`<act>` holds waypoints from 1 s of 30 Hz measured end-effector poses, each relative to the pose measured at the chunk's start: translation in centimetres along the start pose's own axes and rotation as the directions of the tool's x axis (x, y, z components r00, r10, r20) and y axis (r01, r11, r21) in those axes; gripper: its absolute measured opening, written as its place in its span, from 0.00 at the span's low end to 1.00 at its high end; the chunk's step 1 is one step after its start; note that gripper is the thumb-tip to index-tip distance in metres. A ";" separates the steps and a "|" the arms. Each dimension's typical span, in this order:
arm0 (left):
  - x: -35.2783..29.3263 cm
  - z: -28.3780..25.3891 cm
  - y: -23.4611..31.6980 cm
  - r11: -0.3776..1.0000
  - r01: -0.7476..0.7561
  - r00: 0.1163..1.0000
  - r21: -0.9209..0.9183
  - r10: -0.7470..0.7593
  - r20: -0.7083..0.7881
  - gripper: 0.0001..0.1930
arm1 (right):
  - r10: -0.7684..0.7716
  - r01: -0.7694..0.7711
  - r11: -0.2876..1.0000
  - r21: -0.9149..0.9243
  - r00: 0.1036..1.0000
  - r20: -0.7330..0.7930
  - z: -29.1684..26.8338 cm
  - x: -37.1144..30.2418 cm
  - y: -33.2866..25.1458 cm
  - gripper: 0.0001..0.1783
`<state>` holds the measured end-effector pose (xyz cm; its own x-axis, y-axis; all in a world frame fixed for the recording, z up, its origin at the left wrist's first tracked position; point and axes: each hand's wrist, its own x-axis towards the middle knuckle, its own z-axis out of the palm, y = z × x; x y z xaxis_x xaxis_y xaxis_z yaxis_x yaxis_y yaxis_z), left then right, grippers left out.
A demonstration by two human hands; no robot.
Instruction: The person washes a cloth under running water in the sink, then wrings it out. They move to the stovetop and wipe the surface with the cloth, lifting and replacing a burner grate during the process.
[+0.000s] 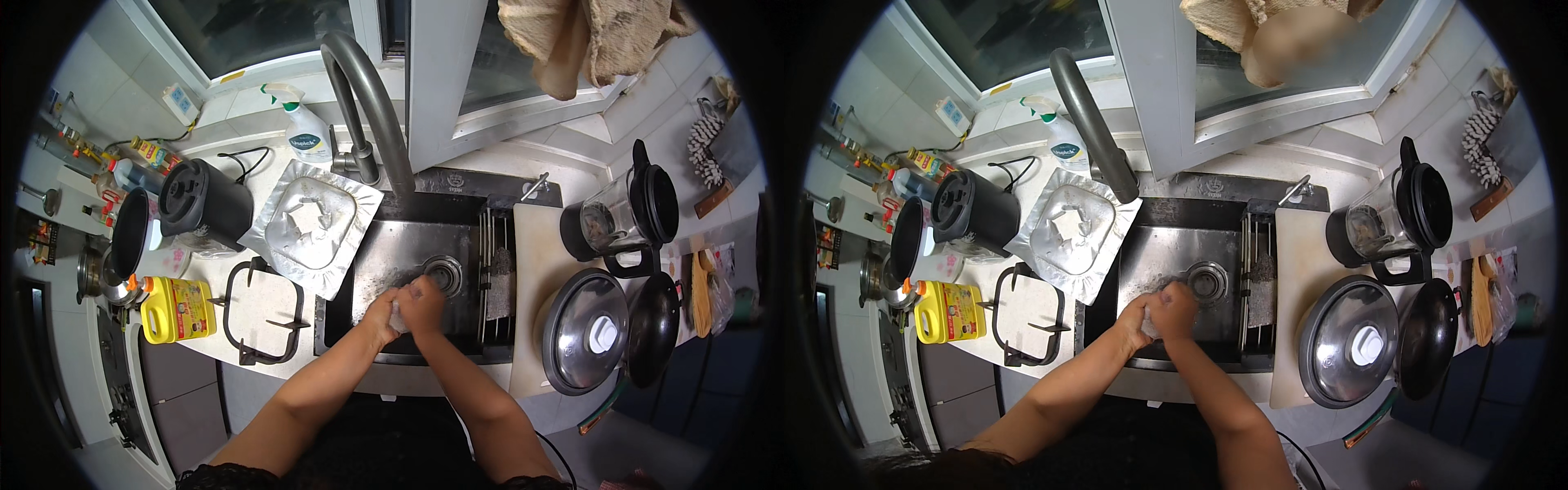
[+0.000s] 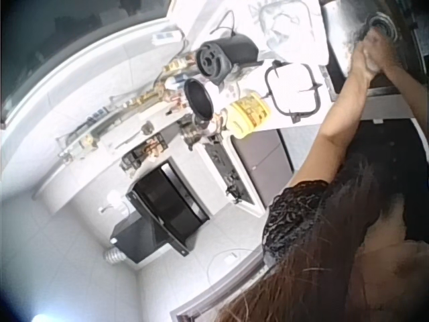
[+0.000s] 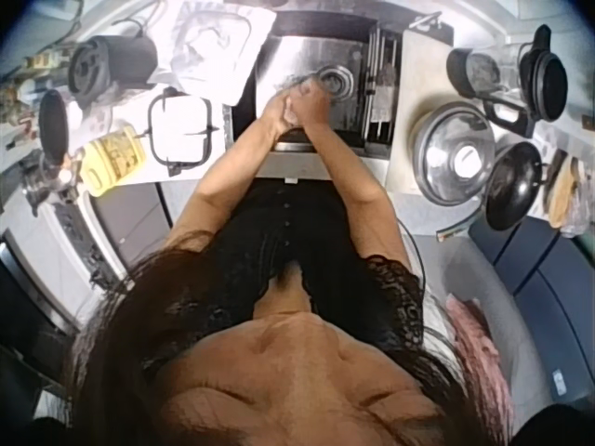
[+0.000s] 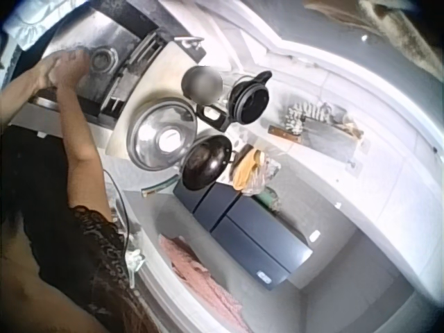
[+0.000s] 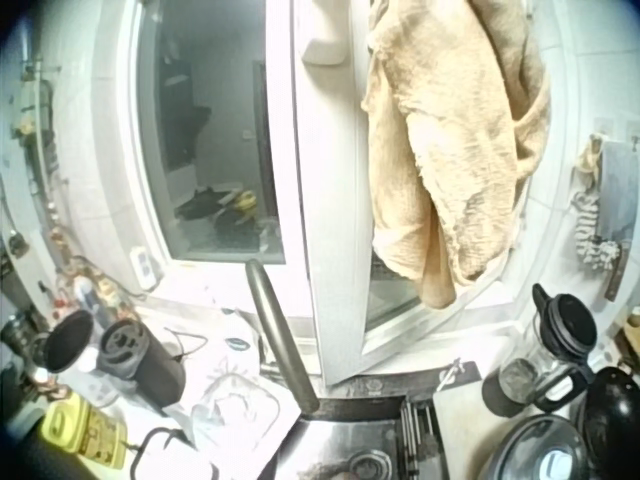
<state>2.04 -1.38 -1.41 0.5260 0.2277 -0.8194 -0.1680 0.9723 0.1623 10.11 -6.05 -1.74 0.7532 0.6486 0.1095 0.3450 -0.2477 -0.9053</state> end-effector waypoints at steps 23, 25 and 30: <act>-4.6 -2.1 5.7 0.989 -0.137 0.984 0.049 0.130 0.125 0.20 | 0.396 -0.861 0.296 0.414 0.505 0.767 -8.0 1.3 3.2 0.27; -3.8 -2.7 5.1 0.974 -0.219 0.975 0.057 0.216 0.056 0.20 | 0.318 -0.822 0.144 0.551 0.566 0.761 -8.3 1.5 0.5 0.27; -5.8 0.5 3.0 0.981 0.124 0.977 0.150 -0.147 0.156 0.31 | 0.215 -0.816 0.082 0.572 0.575 0.789 -6.9 0.6 -3.5 0.24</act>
<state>-1.14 0.27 4.13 0.6688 0.0873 -0.7383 0.0257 0.9898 0.1404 13.22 -9.75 4.31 0.0652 0.8880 -0.4551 -0.9070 -0.1374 -0.3981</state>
